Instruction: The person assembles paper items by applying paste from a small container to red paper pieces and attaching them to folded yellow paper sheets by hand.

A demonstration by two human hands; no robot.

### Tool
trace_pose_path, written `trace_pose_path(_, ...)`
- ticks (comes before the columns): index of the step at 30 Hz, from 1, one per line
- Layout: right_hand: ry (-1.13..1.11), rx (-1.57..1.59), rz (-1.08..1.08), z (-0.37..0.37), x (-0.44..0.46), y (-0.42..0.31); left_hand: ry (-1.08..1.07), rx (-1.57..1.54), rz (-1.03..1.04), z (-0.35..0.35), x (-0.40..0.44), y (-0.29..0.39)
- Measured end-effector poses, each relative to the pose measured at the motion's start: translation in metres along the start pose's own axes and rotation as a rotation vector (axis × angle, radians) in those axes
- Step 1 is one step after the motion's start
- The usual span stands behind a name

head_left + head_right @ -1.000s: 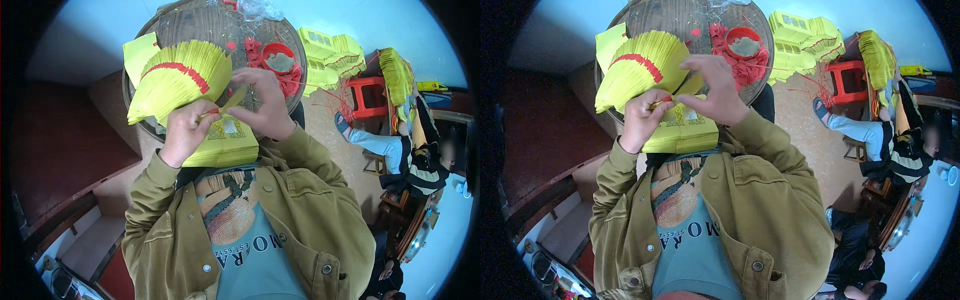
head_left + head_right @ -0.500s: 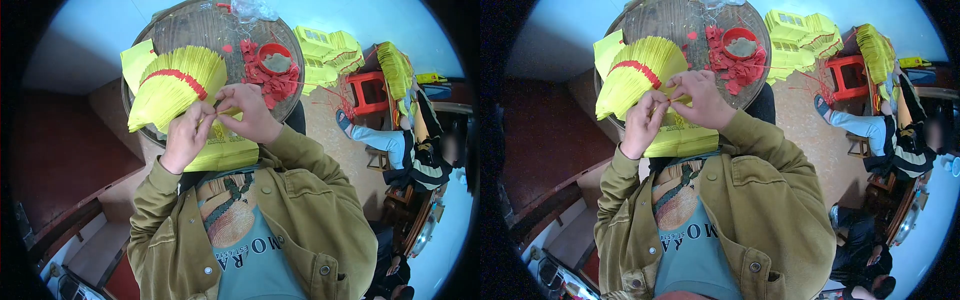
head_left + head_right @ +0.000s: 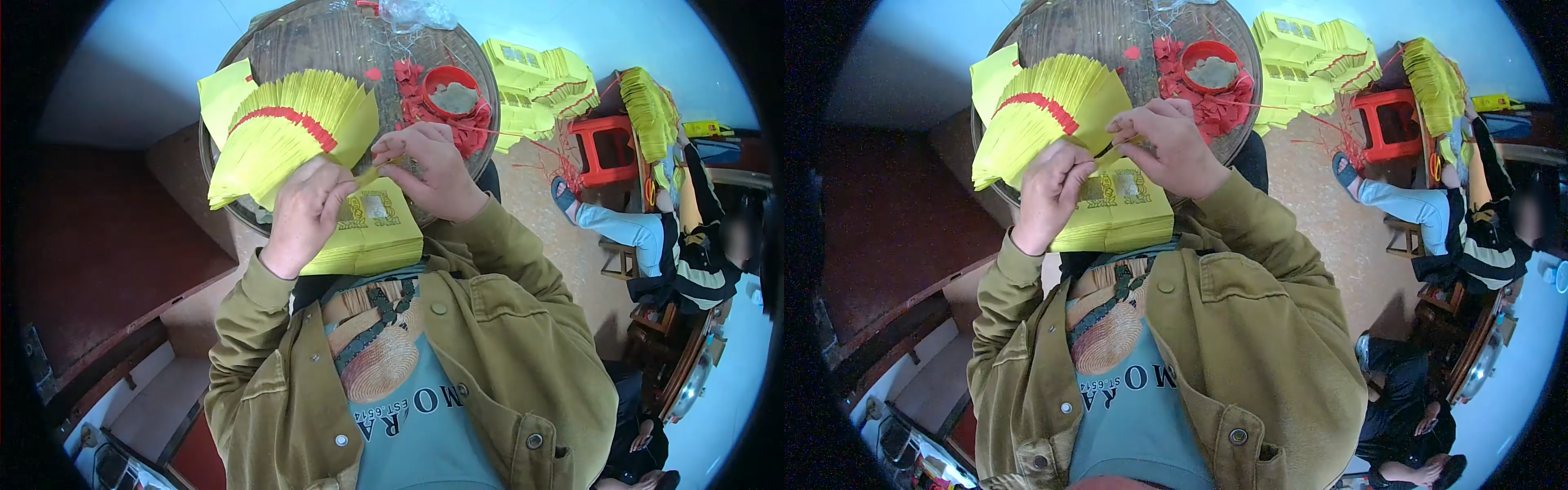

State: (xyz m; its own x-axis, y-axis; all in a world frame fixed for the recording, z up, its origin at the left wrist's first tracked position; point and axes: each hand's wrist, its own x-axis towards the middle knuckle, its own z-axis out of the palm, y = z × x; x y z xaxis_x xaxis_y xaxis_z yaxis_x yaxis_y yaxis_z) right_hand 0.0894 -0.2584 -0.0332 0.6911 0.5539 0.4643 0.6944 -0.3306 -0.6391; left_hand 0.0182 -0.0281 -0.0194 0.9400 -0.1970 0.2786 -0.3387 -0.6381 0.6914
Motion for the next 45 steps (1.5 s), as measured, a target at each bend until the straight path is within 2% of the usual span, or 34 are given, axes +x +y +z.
trace_pose_path(2, -0.005, -0.009, -0.007, -0.001, -0.001, 0.003, -0.034, 0.073, 0.048, -0.002, 0.000, -0.001)
trace_pose_path(4, -0.005, -0.019, -0.011, 0.002, -0.002, 0.006, -0.041, -0.017, -0.070, -0.005, -0.002, 0.004)
trace_pose_path(5, 0.020, -0.033, -0.021, 0.004, -0.001, 0.007, -0.044, -0.014, -0.064, -0.007, -0.003, 0.010)
trace_pose_path(7, 0.051, -0.051, -0.027, 0.007, 0.001, 0.009, 0.094, 0.201, 0.164, -0.020, -0.005, 0.043)
trace_pose_path(8, 0.111, -0.131, -0.057, 0.009, 0.003, 0.009, -0.074, 0.009, 0.087, -0.027, -0.013, 0.052)
trace_pose_path(9, 0.169, -0.210, -0.090, 0.009, 0.005, 0.008, -0.073, 0.009, 0.088, -0.027, -0.014, 0.053)
trace_pose_path(11, 0.228, -0.215, -0.090, 0.007, 0.007, 0.000, -0.585, -0.060, -0.045, -0.027, -0.018, 0.051)
trace_pose_path(12, 0.290, -0.219, -0.086, 0.007, 0.007, -0.006, -0.574, 0.078, 0.043, -0.018, -0.023, 0.036)
trace_pose_path(13, 0.293, -0.214, -0.092, 0.005, 0.004, -0.011, -0.571, 0.085, 0.041, -0.013, -0.022, 0.028)
trace_pose_path(15, -0.098, 0.110, -0.040, 0.002, -0.010, -0.023, -0.206, 0.150, 0.085, -0.007, -0.018, 0.019)
trace_pose_path(16, -0.097, 0.109, -0.038, 0.007, -0.019, -0.030, -0.192, 0.103, 0.023, -0.009, -0.014, 0.021)
trace_pose_path(18, -0.323, -0.055, -0.104, 0.025, -0.036, -0.032, -0.229, 0.063, 0.009, -0.014, -0.009, 0.018)
trace_pose_path(19, -0.322, -0.057, -0.104, 0.030, -0.040, -0.027, -0.264, 0.027, -0.007, -0.017, -0.008, 0.015)
trace_pose_path(21, -0.535, -0.101, -0.014, 0.036, -0.039, -0.020, -0.317, 0.005, -0.024, -0.024, -0.005, 0.009)
trace_pose_path(22, -0.539, -0.097, -0.013, 0.033, -0.036, -0.017, -0.381, -0.053, 0.024, -0.027, -0.003, 0.008)
trace_pose_path(24, -0.477, 0.077, 0.187, 0.023, -0.025, -0.011, -0.451, -0.114, 0.072, -0.033, 0.000, 0.013)
trace_pose_path(25, -0.476, 0.076, 0.189, 0.019, -0.020, -0.012, -0.476, -0.172, 0.001, -0.036, 0.003, 0.018)
trace_pose_path(27, -0.295, 0.223, 0.315, 0.014, -0.012, -0.013, -0.501, -0.237, -0.070, -0.034, 0.001, 0.020)
trace_pose_path(29, -0.215, 0.202, 0.265, 0.016, -0.009, -0.008, -0.369, -0.122, -0.100, -0.026, -0.006, 0.015)
trace_pose_path(31, -0.059, -0.020, 0.033, 0.018, -0.005, -0.005, -0.313, -0.056, -0.066, -0.018, -0.008, 0.011)
trace_pose_path(32, -0.060, -0.019, 0.032, 0.018, -0.004, -0.005, -0.258, 0.012, -0.030, -0.015, -0.008, 0.008)
trace_pose_path(35, 0.002, -0.069, -0.064, 0.016, 0.000, -0.004, -0.142, -0.033, -0.058, -0.008, -0.005, -0.003)
trace_pose_path(37, -0.117, -0.053, -0.175, 0.010, 0.004, 0.000, -0.195, -0.044, -0.114, -0.014, 0.000, 0.001)
trace_pose_path(39, -0.115, -0.058, -0.169, 0.010, 0.009, -0.003, -0.250, -0.056, -0.171, -0.016, 0.002, 0.001)
trace_pose_path(41, -0.110, -0.066, -0.162, 0.011, 0.013, -0.004, -0.224, -0.059, -0.080, -0.015, 0.003, -0.001)
trace_pose_path(45, -0.136, -0.092, -0.218, 0.020, 0.020, -0.004, -0.312, -0.048, -0.074, -0.021, 0.004, -0.001)
